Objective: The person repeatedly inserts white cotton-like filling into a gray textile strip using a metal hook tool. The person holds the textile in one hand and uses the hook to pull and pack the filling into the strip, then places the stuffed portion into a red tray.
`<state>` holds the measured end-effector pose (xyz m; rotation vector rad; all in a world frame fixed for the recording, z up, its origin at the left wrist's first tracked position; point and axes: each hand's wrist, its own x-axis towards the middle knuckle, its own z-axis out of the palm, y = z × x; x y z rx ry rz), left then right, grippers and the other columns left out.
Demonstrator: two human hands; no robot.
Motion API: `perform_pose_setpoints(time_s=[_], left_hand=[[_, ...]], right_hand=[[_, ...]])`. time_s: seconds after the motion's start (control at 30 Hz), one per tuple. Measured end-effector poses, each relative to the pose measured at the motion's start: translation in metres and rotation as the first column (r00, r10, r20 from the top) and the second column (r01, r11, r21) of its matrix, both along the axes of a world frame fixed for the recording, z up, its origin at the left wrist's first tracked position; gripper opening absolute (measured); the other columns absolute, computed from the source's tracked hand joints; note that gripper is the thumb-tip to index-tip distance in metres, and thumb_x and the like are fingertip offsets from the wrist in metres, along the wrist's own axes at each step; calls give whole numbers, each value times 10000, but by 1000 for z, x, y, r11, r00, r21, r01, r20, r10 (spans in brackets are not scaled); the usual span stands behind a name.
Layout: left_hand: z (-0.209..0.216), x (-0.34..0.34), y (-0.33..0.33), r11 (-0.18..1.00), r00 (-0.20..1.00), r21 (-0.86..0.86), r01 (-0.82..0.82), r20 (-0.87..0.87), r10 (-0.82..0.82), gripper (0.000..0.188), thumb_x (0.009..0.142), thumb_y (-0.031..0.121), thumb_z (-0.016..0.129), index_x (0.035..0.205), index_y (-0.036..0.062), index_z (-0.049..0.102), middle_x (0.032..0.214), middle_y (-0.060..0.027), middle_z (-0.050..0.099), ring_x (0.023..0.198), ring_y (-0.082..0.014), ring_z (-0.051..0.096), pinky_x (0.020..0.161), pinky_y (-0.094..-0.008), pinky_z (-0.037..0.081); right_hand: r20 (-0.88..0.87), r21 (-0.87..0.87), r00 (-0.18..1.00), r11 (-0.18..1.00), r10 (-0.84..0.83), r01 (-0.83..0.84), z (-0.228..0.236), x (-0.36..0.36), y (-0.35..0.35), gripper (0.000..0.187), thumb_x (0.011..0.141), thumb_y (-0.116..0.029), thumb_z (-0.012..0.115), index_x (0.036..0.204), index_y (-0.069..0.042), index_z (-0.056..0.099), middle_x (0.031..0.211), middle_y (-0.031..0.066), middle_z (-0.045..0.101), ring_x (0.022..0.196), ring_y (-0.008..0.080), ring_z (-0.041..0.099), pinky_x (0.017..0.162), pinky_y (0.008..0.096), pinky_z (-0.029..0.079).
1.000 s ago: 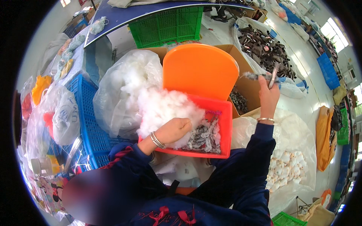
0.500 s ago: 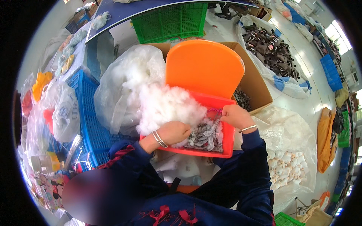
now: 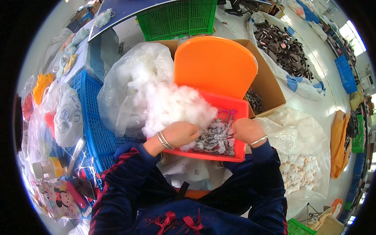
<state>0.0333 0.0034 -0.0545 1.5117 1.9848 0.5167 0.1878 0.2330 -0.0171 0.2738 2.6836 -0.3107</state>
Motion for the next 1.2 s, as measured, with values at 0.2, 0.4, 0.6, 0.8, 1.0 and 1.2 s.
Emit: perform_pose_setpoints(time_s=[0.2,0.4,0.6,0.8,1.0,1.2], left_hand=[[1,-3,3,996,997,-42,72,23,-71,303,905,270,498,873,5,641,837,-238,642,823,-405,622,777,-478,491],[3,-6,2,992,998,127,-6,70,-3,353,860,240,589,1116,2,642,1040,-201,659,974,-370,617,885,-423,489],[-1,-9,8,998,997,-6,62,47,-62,307,868,238,556,1061,23,660,955,-218,663,903,-385,628,831,-449,500],[1,-10,0,991,993,-79,112,33,-110,281,871,232,549,1026,27,663,943,-220,657,896,-390,625,817,-454,497],[14,-9,8,860,994,504,-79,101,32,320,822,215,667,1073,19,644,1053,-191,649,975,-351,616,850,-440,501],[43,3,13,790,864,460,-406,474,169,346,848,232,711,1111,15,654,1013,-107,666,861,-190,617,738,-310,496]], right_hand=[[-139,-405,990,914,-31,-29,27,-11,7,147,797,-147,650,810,-3,623,774,151,653,739,309,647,659,389,495],[-190,-588,952,805,-238,83,34,-9,18,156,830,-113,692,882,-2,595,730,81,608,667,148,575,632,286,463],[-135,-411,985,899,106,-153,-33,-25,-3,323,756,-276,702,910,-2,626,806,197,651,793,385,631,730,435,505],[-17,-499,997,864,70,-69,-21,-41,7,284,786,-253,707,929,-11,668,805,146,681,749,302,649,696,369,506],[47,-918,867,320,-496,233,29,-41,-13,139,883,-130,698,942,-16,645,746,-31,604,641,32,539,554,204,416],[89,-981,839,100,-537,168,48,-50,-42,94,929,-124,585,877,-45,590,683,-14,571,536,17,423,470,177,305]])
